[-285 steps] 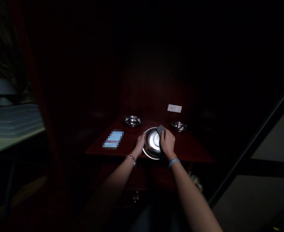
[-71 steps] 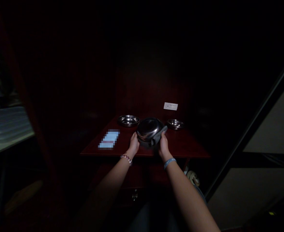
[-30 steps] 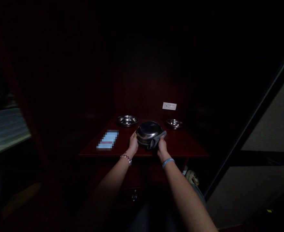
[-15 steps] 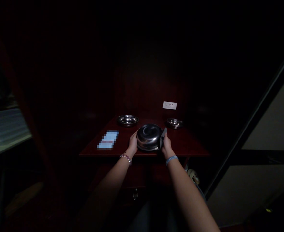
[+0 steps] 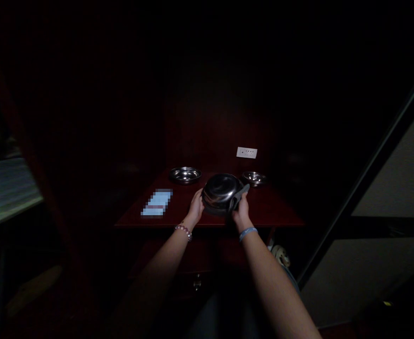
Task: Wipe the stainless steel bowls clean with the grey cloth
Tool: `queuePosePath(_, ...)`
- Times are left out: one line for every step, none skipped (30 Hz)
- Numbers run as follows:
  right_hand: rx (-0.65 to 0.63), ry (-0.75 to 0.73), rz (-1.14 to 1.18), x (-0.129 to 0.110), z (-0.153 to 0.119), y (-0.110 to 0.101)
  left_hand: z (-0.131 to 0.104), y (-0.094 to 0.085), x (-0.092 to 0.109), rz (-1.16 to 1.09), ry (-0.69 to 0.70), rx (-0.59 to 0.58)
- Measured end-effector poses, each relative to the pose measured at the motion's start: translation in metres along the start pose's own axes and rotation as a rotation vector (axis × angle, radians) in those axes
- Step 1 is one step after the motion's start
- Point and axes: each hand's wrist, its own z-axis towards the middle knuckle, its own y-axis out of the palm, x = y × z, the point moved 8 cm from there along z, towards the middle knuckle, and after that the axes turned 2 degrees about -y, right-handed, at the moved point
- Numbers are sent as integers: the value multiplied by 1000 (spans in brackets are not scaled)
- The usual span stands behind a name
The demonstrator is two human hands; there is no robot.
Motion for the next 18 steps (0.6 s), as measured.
queuePosePath(26, 24, 31, 0, -2, -1, 0, -1, -1, 2, -7, 8)
queuePosePath(53, 50, 59, 0, -5, -1, -1, -1, -2, 2, -5, 13)
queuePosePath(64, 61, 71, -2, -8, 0, -1, -1, -1, -1, 10, 17)
queuePosePath(60, 59, 64, -3, -11, 2, -1, -1, 0, -7, 35, 20)
queuePosePath(54, 54, 49, -5, -14, 5, 0, -1, 2, -14, 65, 21)
queuePosePath(47, 48, 30, -7, -16, 7, 0, -1, 4, -21, 93, 21)
queuePosePath(42, 42, 12, -8, -19, 8, 0, -1, 6, -26, 117, 20)
queuePosePath(40, 36, -3, -9, -20, 10, 0, -1, 8, -29, 134, 18)
queuePosePath(38, 31, -14, -9, -21, 11, 0, 0, 10, -31, 145, 16)
queuePosePath(29, 30, -21, -10, -22, 12, 0, 0, 11, -32, 149, 18)
queuePosePath(16, 32, -26, -10, -22, 14, 0, -1, 12, -34, 149, 24)
queuePosePath(1, 39, -31, -10, -21, 15, 1, -1, 13, -38, 143, 36)
queuePosePath(-12, 50, -38, -11, -20, 15, 1, -2, 13, -42, 132, 51)
queuePosePath(-24, 65, -47, -11, -18, 15, 1, -3, 13, -46, 116, 66)
queuePosePath(-31, 79, -56, -11, -17, 14, 2, -4, 12, -48, 98, 78)
queuePosePath(-33, 91, -62, -11, -15, 13, 2, -4, 11, -47, 83, 86)
queuePosePath(-32, 100, -65, -11, -13, 10, 1, -4, 11, -45, 73, 89)
queuePosePath(-30, 108, -65, -11, -11, 8, 1, -4, 11, -41, 68, 84)
